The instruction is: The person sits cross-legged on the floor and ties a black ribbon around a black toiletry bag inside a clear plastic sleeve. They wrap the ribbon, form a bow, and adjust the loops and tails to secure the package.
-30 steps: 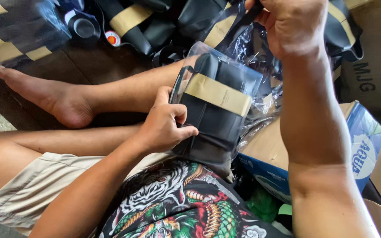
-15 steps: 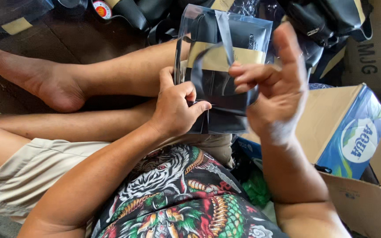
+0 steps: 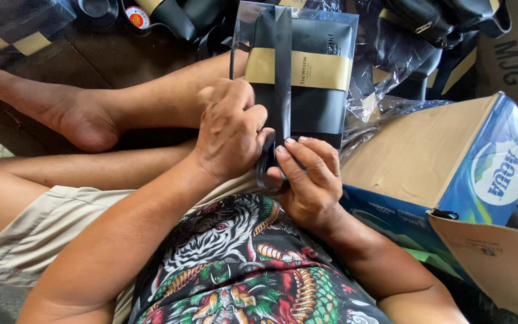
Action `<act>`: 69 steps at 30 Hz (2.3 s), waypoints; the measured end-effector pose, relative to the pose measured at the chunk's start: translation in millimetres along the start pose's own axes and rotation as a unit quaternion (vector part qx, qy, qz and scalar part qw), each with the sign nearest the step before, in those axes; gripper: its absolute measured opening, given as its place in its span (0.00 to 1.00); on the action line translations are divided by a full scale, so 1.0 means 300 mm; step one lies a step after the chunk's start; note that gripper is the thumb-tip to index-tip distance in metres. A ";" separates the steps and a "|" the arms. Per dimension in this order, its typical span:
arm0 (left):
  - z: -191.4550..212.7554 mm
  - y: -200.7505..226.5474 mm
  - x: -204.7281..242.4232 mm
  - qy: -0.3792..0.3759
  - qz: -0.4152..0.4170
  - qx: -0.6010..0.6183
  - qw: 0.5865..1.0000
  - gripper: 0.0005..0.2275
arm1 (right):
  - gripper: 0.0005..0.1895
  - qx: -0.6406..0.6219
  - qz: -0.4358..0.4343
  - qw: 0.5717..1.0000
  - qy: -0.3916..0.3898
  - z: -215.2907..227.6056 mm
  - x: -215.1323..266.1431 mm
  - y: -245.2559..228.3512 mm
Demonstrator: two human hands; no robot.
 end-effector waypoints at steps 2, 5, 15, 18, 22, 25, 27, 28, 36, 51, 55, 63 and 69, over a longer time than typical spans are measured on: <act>-0.053 -0.027 -0.010 0.007 -0.053 -0.022 0.998 0.14 | 0.13 -0.006 -0.003 1.000 -0.010 0.003 0.018 0.004; -0.090 -0.048 -0.023 -0.022 -0.100 -0.020 0.994 0.14 | 0.11 -0.028 -0.009 0.999 -0.030 -0.006 0.041 0.000; 0.010 0.001 -0.106 -0.268 -0.031 0.044 0.962 0.10 | 0.06 -0.088 -0.038 0.994 -0.057 -0.032 0.076 0.021; -0.026 -0.020 -0.113 -0.306 -0.013 0.066 0.950 0.07 | 0.06 -0.097 -0.044 0.993 -0.060 -0.026 0.069 0.020; 0.000 -0.005 -0.136 -0.312 -0.031 0.069 0.947 0.06 | 0.06 -0.104 -0.048 0.991 -0.069 -0.023 0.066 0.024; 0.019 0.002 -0.160 -0.343 -0.012 0.092 0.935 0.03 | 0.06 -0.106 -0.054 0.990 -0.070 -0.023 0.067 0.027; 0.058 0.018 -0.173 -0.374 -0.025 0.072 0.924 0.03 | 0.05 -0.104 -0.066 0.989 -0.078 -0.024 0.072 0.027; 0.048 0.014 -0.170 -0.375 -0.025 0.073 0.924 0.03 | 0.05 -0.104 -0.067 0.989 -0.078 -0.024 0.073 0.028; 0.012 0.002 -0.170 -0.372 -0.022 0.024 0.928 0.03 | 0.08 -0.117 -0.052 0.989 -0.070 -0.024 0.043 0.014; 0.012 0.006 -0.163 -0.365 -0.040 0.010 0.930 0.04 | 0.09 -0.094 -0.001 0.991 -0.096 -0.062 -0.004 -0.044; 0.033 0.043 -0.133 -0.374 -0.103 -0.030 0.921 0.04 | 0.08 -0.106 -0.015 0.988 -0.109 -0.072 0.036 -0.019; 0.057 0.026 -0.116 -0.300 -0.165 -0.096 0.935 0.04 | 0.06 -0.126 -0.001 0.988 -0.088 -0.052 0.045 -0.011; -0.020 0.000 -0.105 -0.315 -0.130 -0.040 0.939 0.04 | 0.06 -0.144 0.019 0.986 -0.082 -0.057 0.030 -0.014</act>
Point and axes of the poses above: each hand's wrist, its own x-axis away from the middle knuckle, its own z-axis out of the back of the hand, y = z × x, the point moved 4 cm from there along -x, towards the middle knuckle, and after that the axes turned 12 degrees about -x, right-handed, at the moved point
